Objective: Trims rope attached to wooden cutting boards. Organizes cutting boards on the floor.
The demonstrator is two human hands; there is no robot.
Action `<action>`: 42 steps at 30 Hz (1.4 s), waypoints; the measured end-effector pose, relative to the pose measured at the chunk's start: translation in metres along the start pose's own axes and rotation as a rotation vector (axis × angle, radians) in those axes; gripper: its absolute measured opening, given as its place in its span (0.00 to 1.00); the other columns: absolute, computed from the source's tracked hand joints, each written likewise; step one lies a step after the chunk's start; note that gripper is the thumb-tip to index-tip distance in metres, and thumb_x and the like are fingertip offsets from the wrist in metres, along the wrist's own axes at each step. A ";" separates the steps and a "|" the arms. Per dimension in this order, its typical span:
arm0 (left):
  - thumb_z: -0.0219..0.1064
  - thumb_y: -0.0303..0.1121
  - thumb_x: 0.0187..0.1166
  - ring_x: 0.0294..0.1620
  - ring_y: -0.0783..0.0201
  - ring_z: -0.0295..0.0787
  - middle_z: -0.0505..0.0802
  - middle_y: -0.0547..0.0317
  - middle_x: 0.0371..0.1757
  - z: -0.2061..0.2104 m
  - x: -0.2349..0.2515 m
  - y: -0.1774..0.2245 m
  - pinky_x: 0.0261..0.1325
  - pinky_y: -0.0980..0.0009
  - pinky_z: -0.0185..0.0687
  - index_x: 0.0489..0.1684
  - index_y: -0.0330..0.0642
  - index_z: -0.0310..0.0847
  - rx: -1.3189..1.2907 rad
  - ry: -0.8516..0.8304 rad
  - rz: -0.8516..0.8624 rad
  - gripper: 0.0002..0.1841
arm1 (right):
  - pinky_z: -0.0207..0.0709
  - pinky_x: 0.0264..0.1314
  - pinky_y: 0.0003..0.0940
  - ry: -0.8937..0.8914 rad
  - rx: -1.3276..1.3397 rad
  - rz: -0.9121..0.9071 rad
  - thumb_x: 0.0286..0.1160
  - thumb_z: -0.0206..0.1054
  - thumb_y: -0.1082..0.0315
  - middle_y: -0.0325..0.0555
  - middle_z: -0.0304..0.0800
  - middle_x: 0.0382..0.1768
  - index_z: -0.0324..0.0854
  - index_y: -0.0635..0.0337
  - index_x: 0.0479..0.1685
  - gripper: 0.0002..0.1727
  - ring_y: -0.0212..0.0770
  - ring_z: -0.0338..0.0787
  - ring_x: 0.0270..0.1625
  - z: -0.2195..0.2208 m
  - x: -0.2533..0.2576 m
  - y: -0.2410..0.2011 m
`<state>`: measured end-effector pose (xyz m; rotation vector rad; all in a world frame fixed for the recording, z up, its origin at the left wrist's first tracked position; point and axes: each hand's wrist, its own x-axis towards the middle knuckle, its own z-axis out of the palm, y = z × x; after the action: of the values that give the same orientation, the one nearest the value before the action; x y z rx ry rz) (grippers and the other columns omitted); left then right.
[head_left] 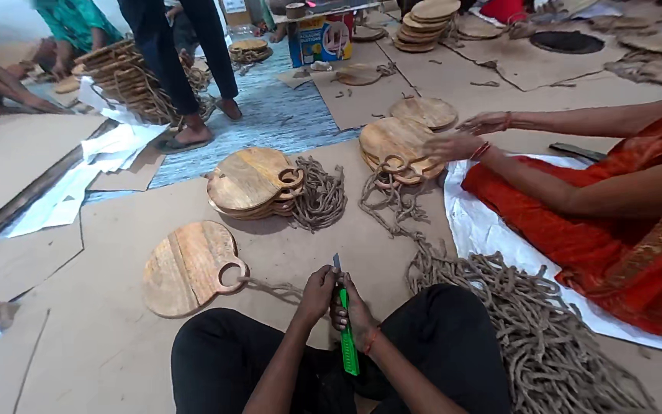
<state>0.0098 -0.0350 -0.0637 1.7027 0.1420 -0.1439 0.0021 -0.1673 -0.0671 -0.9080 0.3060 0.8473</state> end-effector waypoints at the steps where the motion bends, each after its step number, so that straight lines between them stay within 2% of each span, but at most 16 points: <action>1: 0.44 0.43 0.94 0.36 0.63 0.88 0.91 0.55 0.34 0.006 0.000 -0.001 0.47 0.59 0.85 0.44 0.36 0.86 0.086 0.072 -0.016 0.24 | 0.60 0.10 0.22 0.049 0.009 -0.005 0.91 0.30 0.34 0.33 0.61 0.09 0.67 0.51 0.21 0.38 0.29 0.62 0.08 0.003 -0.001 0.001; 5: 0.39 0.44 0.91 0.39 0.52 0.90 0.91 0.50 0.30 0.004 0.007 -0.004 0.50 0.46 0.83 0.30 0.36 0.86 0.367 0.167 -0.060 0.30 | 0.60 0.09 0.23 0.135 0.016 0.018 0.90 0.30 0.33 0.33 0.62 0.09 0.66 0.50 0.21 0.38 0.30 0.63 0.07 0.016 -0.013 0.007; 13: 0.40 0.44 0.89 0.33 0.53 0.87 0.87 0.53 0.24 0.001 0.006 -0.013 0.44 0.48 0.80 0.22 0.38 0.83 0.436 0.113 -0.032 0.30 | 0.55 0.07 0.19 0.243 0.150 0.039 0.95 0.33 0.40 0.31 0.58 0.08 0.63 0.50 0.23 0.32 0.27 0.59 0.06 0.045 -0.044 0.029; 15: 0.41 0.44 0.90 0.37 0.49 0.89 0.89 0.47 0.28 -0.002 0.003 -0.010 0.48 0.46 0.81 0.26 0.34 0.85 0.446 0.173 -0.129 0.30 | 0.56 0.09 0.19 0.259 0.074 -0.067 0.96 0.38 0.49 0.30 0.58 0.07 0.62 0.49 0.21 0.28 0.25 0.59 0.06 0.050 -0.055 0.034; 18: 0.42 0.46 0.96 0.59 0.35 0.88 0.92 0.31 0.53 -0.064 0.012 0.000 0.66 0.35 0.77 0.52 0.27 0.87 0.332 0.430 -0.439 0.31 | 0.62 0.10 0.20 0.258 -0.102 -0.569 0.82 0.52 0.64 0.25 0.65 0.06 0.72 0.46 0.22 0.16 0.23 0.64 0.07 0.050 -0.093 0.013; 21: 0.39 0.51 0.95 0.41 0.44 0.91 0.94 0.42 0.39 -0.076 0.030 -0.003 0.50 0.40 0.84 0.40 0.34 0.91 0.336 0.455 -0.353 0.34 | 0.59 0.11 0.21 0.339 -0.100 -0.479 0.88 0.55 0.65 0.28 0.58 0.08 0.68 0.51 0.23 0.18 0.25 0.59 0.08 0.008 -0.101 -0.030; 23: 0.39 0.52 0.96 0.22 0.56 0.84 0.89 0.50 0.25 -0.045 0.029 0.010 0.32 0.55 0.83 0.35 0.33 0.88 0.185 0.327 -0.233 0.36 | 0.59 0.12 0.21 0.344 -0.191 -0.387 0.86 0.61 0.65 0.30 0.60 0.10 0.71 0.54 0.29 0.13 0.25 0.60 0.09 -0.017 -0.075 -0.041; 25: 0.38 0.49 0.97 0.16 0.63 0.82 0.88 0.54 0.20 -0.015 0.015 0.009 0.26 0.65 0.83 0.32 0.31 0.84 -0.004 0.231 -0.216 0.35 | 0.61 0.15 0.23 0.279 -0.384 -0.353 0.80 0.69 0.65 0.33 0.69 0.16 0.78 0.58 0.46 0.08 0.27 0.63 0.13 -0.030 -0.049 -0.036; 26: 0.37 0.48 0.97 0.16 0.64 0.84 0.88 0.54 0.20 -0.009 0.008 0.008 0.26 0.66 0.85 0.31 0.31 0.83 -0.060 0.199 -0.225 0.35 | 0.62 0.17 0.25 0.227 -0.476 -0.346 0.76 0.73 0.64 0.35 0.76 0.21 0.80 0.60 0.59 0.17 0.28 0.66 0.15 -0.029 -0.037 -0.029; 28: 0.37 0.49 0.97 0.19 0.63 0.85 0.88 0.54 0.21 -0.007 0.001 0.006 0.28 0.64 0.86 0.28 0.32 0.82 -0.067 0.160 -0.224 0.35 | 0.65 0.19 0.25 0.124 -0.572 -0.336 0.71 0.77 0.59 0.37 0.83 0.29 0.74 0.59 0.76 0.33 0.29 0.71 0.19 -0.015 -0.015 -0.017; 29: 0.38 0.49 0.97 0.20 0.61 0.86 0.88 0.53 0.21 -0.010 0.000 0.005 0.30 0.62 0.86 0.27 0.32 0.82 -0.046 0.143 -0.211 0.35 | 0.68 0.20 0.25 0.103 -0.576 -0.354 0.70 0.77 0.58 0.38 0.85 0.31 0.73 0.60 0.76 0.34 0.29 0.74 0.20 -0.007 -0.006 -0.011; 32: 0.37 0.50 0.97 0.22 0.61 0.89 0.89 0.52 0.22 -0.019 -0.008 0.005 0.31 0.62 0.89 0.27 0.32 0.81 -0.061 0.093 -0.223 0.35 | 0.71 0.21 0.26 0.190 -0.504 -0.453 0.78 0.71 0.64 0.40 0.84 0.27 0.82 0.64 0.56 0.15 0.30 0.75 0.19 0.008 0.009 -0.004; 34: 0.36 0.49 0.97 0.24 0.61 0.91 0.92 0.51 0.25 -0.019 -0.008 0.006 0.30 0.63 0.90 0.30 0.31 0.83 -0.079 0.102 -0.234 0.35 | 0.70 0.20 0.26 0.231 -0.490 -0.483 0.81 0.69 0.65 0.41 0.86 0.27 0.84 0.65 0.52 0.12 0.30 0.75 0.18 0.004 0.007 -0.012; 37: 0.41 0.48 0.97 0.33 0.58 0.95 0.95 0.49 0.34 -0.019 -0.005 0.011 0.41 0.58 0.93 0.40 0.31 0.87 -0.014 0.248 -0.244 0.32 | 0.73 0.21 0.28 0.366 -0.480 -0.544 0.84 0.64 0.66 0.42 0.86 0.26 0.83 0.67 0.55 0.12 0.33 0.78 0.19 -0.013 -0.025 -0.035; 40: 0.50 0.55 0.93 0.41 0.48 0.93 0.93 0.42 0.41 -0.038 -0.004 0.012 0.51 0.46 0.88 0.54 0.33 0.86 0.148 0.487 -0.322 0.30 | 0.80 0.26 0.34 0.693 -0.643 -0.704 0.84 0.65 0.60 0.45 0.87 0.31 0.80 0.68 0.60 0.19 0.35 0.83 0.24 -0.058 -0.088 -0.079; 42: 0.62 0.59 0.85 0.53 0.37 0.89 0.91 0.32 0.50 -0.058 -0.003 0.018 0.61 0.37 0.81 0.60 0.30 0.83 0.179 0.698 -0.409 0.33 | 0.84 0.46 0.43 0.889 -0.846 -0.753 0.85 0.65 0.55 0.59 0.87 0.47 0.75 0.72 0.70 0.28 0.42 0.87 0.41 -0.094 -0.143 -0.109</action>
<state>0.0108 0.0202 -0.0373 1.8224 1.0224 0.1472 0.0021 -0.3514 0.0190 -2.0158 0.3236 -0.2319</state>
